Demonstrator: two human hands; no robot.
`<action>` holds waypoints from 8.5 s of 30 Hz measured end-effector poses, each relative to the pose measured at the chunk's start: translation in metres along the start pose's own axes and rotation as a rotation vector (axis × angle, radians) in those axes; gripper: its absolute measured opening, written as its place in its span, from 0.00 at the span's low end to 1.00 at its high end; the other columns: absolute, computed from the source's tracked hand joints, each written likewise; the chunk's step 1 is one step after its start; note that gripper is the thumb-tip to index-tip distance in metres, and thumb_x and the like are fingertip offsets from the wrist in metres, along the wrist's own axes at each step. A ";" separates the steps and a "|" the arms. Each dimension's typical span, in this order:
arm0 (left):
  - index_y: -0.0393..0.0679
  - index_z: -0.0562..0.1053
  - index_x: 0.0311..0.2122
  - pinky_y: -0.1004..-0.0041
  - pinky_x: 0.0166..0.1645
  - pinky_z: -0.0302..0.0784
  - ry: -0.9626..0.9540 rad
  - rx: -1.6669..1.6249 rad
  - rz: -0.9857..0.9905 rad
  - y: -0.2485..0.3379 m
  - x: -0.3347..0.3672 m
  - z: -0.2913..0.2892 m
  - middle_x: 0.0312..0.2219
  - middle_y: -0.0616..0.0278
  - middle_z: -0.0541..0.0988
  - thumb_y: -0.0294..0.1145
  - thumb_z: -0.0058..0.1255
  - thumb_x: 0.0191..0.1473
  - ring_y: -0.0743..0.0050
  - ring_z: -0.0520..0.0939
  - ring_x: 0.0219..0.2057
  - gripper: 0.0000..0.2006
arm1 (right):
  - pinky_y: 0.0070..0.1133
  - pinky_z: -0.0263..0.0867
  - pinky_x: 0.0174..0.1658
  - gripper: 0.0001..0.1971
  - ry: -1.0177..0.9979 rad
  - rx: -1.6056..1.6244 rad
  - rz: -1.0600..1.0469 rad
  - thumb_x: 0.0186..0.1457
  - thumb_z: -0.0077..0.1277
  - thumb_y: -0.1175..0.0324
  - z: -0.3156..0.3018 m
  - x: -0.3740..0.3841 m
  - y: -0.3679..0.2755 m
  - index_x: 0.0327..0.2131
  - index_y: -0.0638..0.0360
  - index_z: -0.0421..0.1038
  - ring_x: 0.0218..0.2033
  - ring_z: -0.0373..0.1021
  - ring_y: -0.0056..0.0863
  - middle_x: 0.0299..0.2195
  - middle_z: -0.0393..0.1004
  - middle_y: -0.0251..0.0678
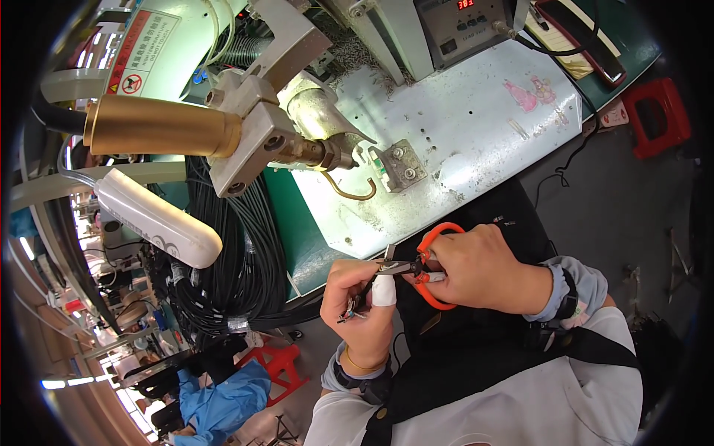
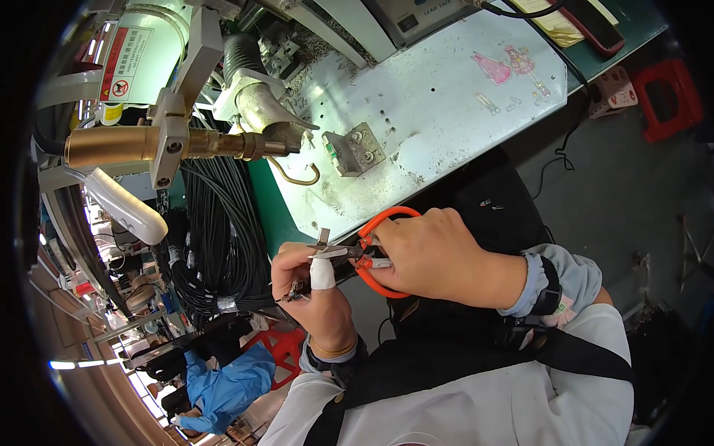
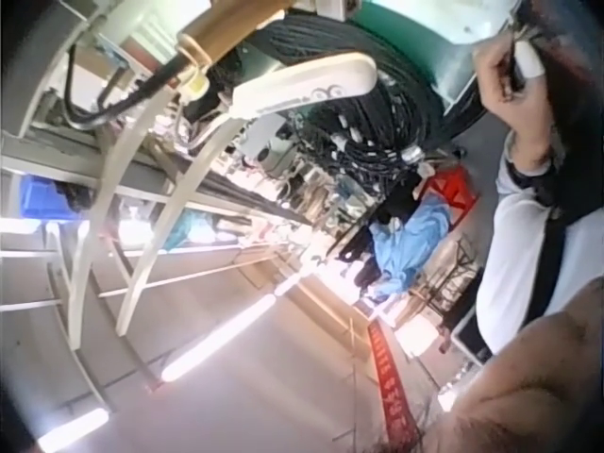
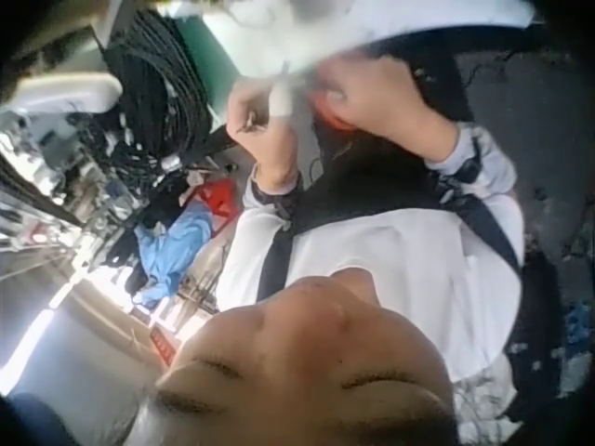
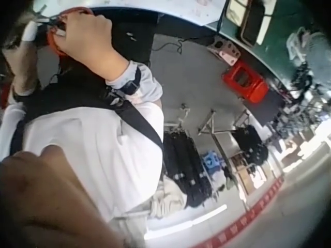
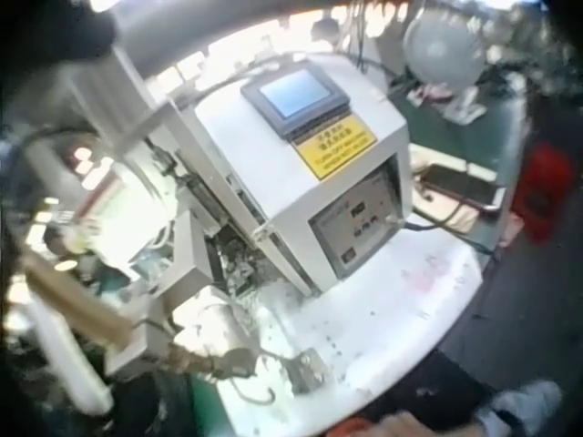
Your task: The person picks up a bundle of wires and uses shears to trim the ends of individual wires one at a time. After trimming the ends, the person places the bundle back onto the table and reaches for another bundle.
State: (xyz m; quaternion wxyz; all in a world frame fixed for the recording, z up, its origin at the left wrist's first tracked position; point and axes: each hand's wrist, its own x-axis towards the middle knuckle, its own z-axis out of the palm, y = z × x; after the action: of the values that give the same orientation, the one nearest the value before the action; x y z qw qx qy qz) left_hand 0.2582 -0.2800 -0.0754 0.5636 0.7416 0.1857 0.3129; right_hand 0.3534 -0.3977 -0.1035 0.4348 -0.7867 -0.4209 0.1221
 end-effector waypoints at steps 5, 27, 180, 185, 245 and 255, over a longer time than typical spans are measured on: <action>0.39 0.66 0.27 0.86 0.22 0.54 -0.072 -0.024 -0.170 -0.002 0.007 -0.001 0.23 0.66 0.65 0.21 0.46 0.44 0.86 0.62 0.19 0.04 | 0.26 0.58 0.14 0.15 -0.016 -0.007 0.016 0.41 0.52 0.59 0.002 0.000 0.003 0.16 0.61 0.62 0.11 0.63 0.38 0.10 0.64 0.40; 0.40 0.67 0.31 0.86 0.15 0.46 -0.235 -0.347 -0.726 -0.034 0.093 0.001 0.17 0.70 0.64 0.26 0.49 0.46 0.90 0.55 0.12 0.06 | 0.16 0.53 0.16 0.10 0.054 0.579 0.337 0.49 0.48 0.68 -0.008 0.082 0.027 0.26 0.66 0.62 0.11 0.55 0.14 0.12 0.60 0.29; 0.38 0.60 0.47 0.80 0.38 0.65 -0.328 -0.308 -0.484 0.000 0.010 0.004 0.33 0.57 0.69 0.23 0.41 0.51 0.78 0.70 0.31 0.16 | 0.15 0.57 0.18 0.06 0.134 0.190 -0.265 0.44 0.53 0.71 -0.012 0.016 -0.004 0.25 0.62 0.69 0.14 0.62 0.16 0.14 0.66 0.31; 0.38 0.63 0.45 0.81 0.35 0.65 -0.262 -0.366 -0.446 -0.007 0.001 0.008 0.31 0.58 0.71 0.24 0.42 0.51 0.80 0.70 0.28 0.14 | 0.12 0.57 0.19 0.07 -0.131 0.516 -0.047 0.44 0.53 0.74 -0.006 0.016 0.002 0.30 0.63 0.71 0.17 0.64 0.13 0.17 0.70 0.30; 0.37 0.69 0.30 0.90 0.21 0.57 -0.190 0.085 -0.156 -0.009 -0.002 -0.008 0.22 0.69 0.69 0.16 0.50 0.41 0.91 0.66 0.20 0.08 | 0.13 0.53 0.16 0.12 0.365 0.051 -0.351 0.29 0.55 0.75 0.007 0.008 0.003 0.25 0.53 0.70 0.12 0.61 0.16 0.13 0.64 0.22; 0.38 0.70 0.29 0.88 0.21 0.57 -0.126 0.152 -0.061 -0.009 -0.003 -0.003 0.23 0.67 0.70 0.17 0.53 0.39 0.89 0.66 0.19 0.09 | 0.13 0.61 0.20 0.06 0.242 0.116 -0.299 0.37 0.52 0.79 -0.006 0.009 -0.003 0.23 0.59 0.68 0.14 0.66 0.21 0.15 0.69 0.31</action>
State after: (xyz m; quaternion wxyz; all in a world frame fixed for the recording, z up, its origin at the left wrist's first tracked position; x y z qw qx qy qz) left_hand 0.2548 -0.2772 -0.0840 0.5257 0.7943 0.1956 0.2333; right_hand 0.3605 -0.3933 -0.0960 0.5401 -0.6979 -0.4701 -0.0151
